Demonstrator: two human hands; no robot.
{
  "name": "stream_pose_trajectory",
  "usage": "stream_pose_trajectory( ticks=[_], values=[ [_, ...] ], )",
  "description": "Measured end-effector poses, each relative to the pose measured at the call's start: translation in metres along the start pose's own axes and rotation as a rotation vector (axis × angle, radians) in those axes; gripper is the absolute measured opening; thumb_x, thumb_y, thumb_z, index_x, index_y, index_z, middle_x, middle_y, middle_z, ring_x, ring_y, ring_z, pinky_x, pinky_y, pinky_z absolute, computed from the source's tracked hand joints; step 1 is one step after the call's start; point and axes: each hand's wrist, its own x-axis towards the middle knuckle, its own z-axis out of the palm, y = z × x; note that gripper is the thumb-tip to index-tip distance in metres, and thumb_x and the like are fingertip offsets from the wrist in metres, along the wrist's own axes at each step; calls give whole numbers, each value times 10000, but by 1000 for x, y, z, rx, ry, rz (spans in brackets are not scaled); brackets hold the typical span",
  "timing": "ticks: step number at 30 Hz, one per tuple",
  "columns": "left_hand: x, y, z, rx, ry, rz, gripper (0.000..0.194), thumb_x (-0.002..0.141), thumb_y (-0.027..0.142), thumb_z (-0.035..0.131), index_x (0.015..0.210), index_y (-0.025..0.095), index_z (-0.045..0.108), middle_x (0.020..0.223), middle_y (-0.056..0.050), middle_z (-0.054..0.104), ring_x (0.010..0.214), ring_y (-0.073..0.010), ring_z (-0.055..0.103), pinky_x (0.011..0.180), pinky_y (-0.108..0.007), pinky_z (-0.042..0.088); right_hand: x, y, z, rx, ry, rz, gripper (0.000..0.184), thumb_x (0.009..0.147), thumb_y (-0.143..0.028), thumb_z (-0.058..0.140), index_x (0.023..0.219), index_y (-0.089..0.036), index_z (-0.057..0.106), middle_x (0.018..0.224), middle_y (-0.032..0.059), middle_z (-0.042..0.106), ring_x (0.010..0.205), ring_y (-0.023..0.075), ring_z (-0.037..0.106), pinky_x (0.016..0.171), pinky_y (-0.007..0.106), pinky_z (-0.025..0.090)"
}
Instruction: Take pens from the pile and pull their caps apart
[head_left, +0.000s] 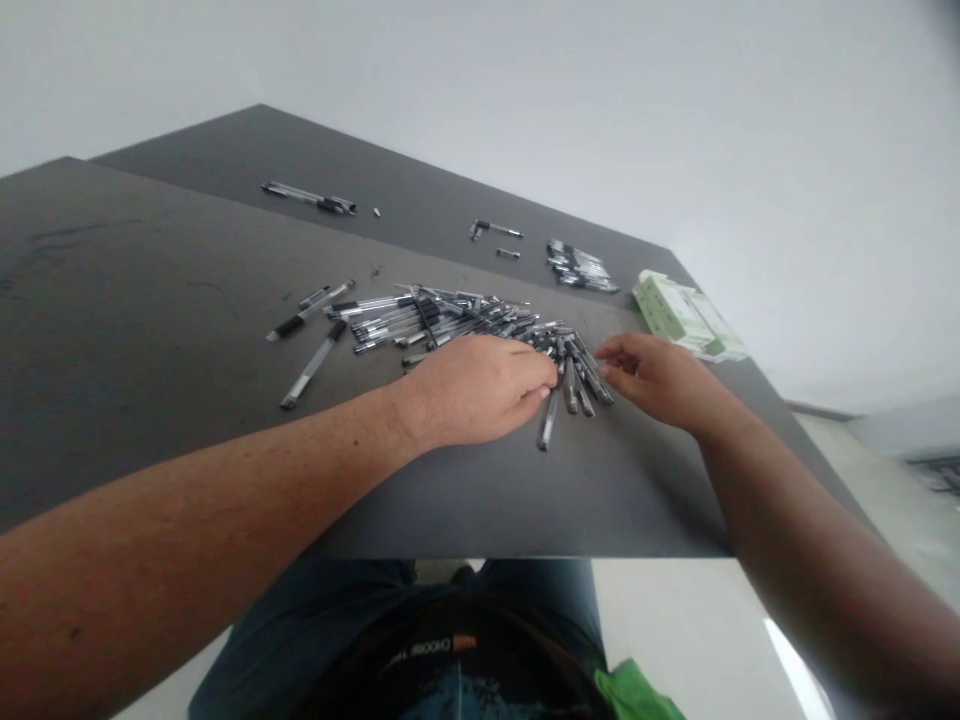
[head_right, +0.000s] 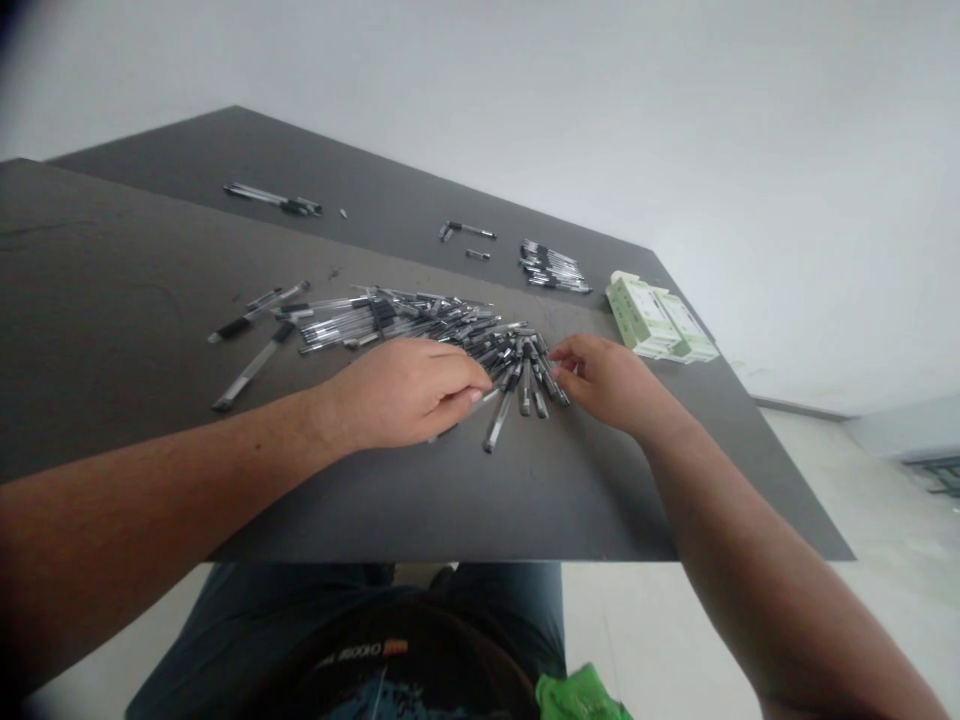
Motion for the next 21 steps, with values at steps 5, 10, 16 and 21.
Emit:
stream_pose_trajectory(
  ticks=[5,10,16,21],
  values=[
    [0,-4,1,5,26,-6,231,1100,216,589,1109,166,815,1056,-64,858,1012,-247,818,934,-375,611,-32,-27,8,26,72,-422,164,1054,-233,688,1134,-233,832,1023,85,810,885,243,774,806,364,613],
    [1,-5,1,28,43,-2,257,1107,226,568,1111,167,818,1063,-69,861,1012,-248,816,939,-373,608,-40,-53,20,-120,37,-698,227,1150,-206,623,1221,-206,839,1074,102,812,970,266,754,859,380,608],
    [1,-7,1,47,53,1,245,1092,213,576,1099,172,817,1080,-71,868,1026,-243,818,953,-370,611,-37,-60,28,-202,-1,-742,307,1186,-193,553,1294,-207,841,1088,94,805,976,252,741,860,361,586],
    [3,-6,2,55,41,0,252,1100,223,573,1089,166,818,1056,-74,862,999,-246,813,924,-380,611,-38,-58,29,-251,-9,-739,277,1181,-198,574,1236,-217,845,1056,86,785,948,252,724,834,363,565]
  ],
)
